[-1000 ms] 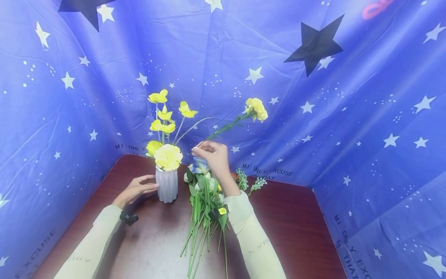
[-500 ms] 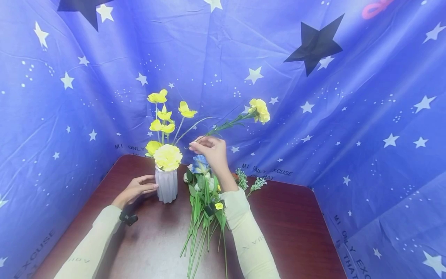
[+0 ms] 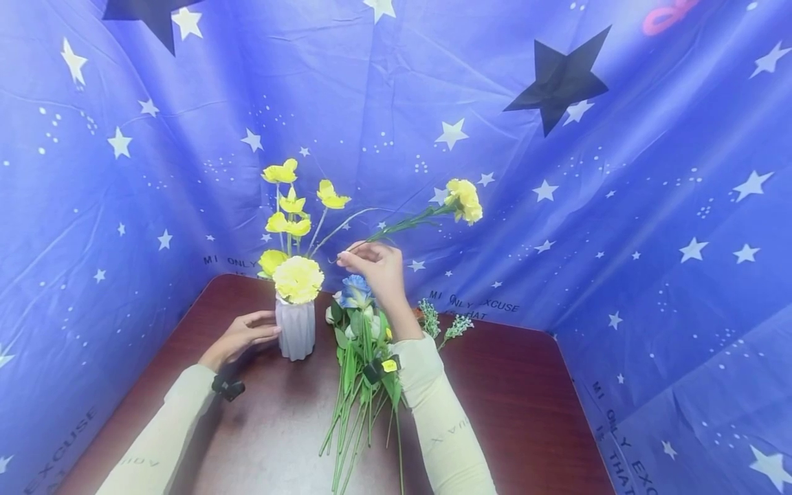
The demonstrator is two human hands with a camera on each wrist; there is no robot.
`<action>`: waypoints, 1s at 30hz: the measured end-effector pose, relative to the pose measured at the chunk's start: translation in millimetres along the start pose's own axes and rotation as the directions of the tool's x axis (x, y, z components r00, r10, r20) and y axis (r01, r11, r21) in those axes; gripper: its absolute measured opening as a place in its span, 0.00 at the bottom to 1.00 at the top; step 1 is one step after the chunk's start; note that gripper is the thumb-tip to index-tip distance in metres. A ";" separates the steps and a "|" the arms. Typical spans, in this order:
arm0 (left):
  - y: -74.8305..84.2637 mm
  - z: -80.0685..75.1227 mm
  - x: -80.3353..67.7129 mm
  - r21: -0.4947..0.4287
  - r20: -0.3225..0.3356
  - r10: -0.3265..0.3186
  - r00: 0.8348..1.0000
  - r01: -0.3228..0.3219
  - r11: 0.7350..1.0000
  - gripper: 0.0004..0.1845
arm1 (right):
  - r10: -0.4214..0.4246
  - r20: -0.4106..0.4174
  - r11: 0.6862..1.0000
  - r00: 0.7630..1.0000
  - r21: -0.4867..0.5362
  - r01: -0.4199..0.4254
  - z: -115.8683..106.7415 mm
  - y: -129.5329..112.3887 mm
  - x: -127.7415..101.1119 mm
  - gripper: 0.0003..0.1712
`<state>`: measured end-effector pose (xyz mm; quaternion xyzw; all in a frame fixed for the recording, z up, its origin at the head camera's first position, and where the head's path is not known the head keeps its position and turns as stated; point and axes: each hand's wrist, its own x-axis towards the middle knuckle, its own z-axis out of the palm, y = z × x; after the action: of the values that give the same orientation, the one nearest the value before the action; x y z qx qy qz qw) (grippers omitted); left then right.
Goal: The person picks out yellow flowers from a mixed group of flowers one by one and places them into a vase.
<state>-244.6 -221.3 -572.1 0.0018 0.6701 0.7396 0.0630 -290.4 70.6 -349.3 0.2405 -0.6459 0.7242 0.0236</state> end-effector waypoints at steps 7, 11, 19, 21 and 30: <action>0.8 1.0 -1.0 0.009 -0.002 -0.007 1.000 0.007 1.000 0.34 | 0.062 0.014 0.998 0.998 0.003 -0.062 1.8 18.9 2.4 0.10; 1.4 0.9 -1.6 0.012 -0.003 -0.004 1.000 0.004 1.000 0.34 | 0.096 0.022 0.995 0.995 -0.028 -0.096 4.9 28.5 3.2 0.08; 2.2 1.4 -1.5 -0.002 -0.006 -0.011 1.000 0.011 1.000 0.34 | 0.143 0.010 0.980 0.990 -0.144 -0.140 14.7 39.0 -0.3 0.07; 2.7 1.6 -1.6 -0.001 -0.006 -0.011 1.000 0.011 1.000 0.34 | 0.151 0.011 0.977 0.989 -0.156 -0.147 17.2 42.1 -0.2 0.06; 3.5 2.0 -2.1 0.015 -0.010 -0.028 1.000 0.028 0.999 0.35 | 0.174 0.032 0.962 0.984 -0.219 -0.163 27.3 53.2 2.2 0.06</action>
<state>-242.6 -219.8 -568.2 -0.0104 0.6761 0.7334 0.0701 -301.9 35.3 -396.2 0.1991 -0.7392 0.6427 -0.0287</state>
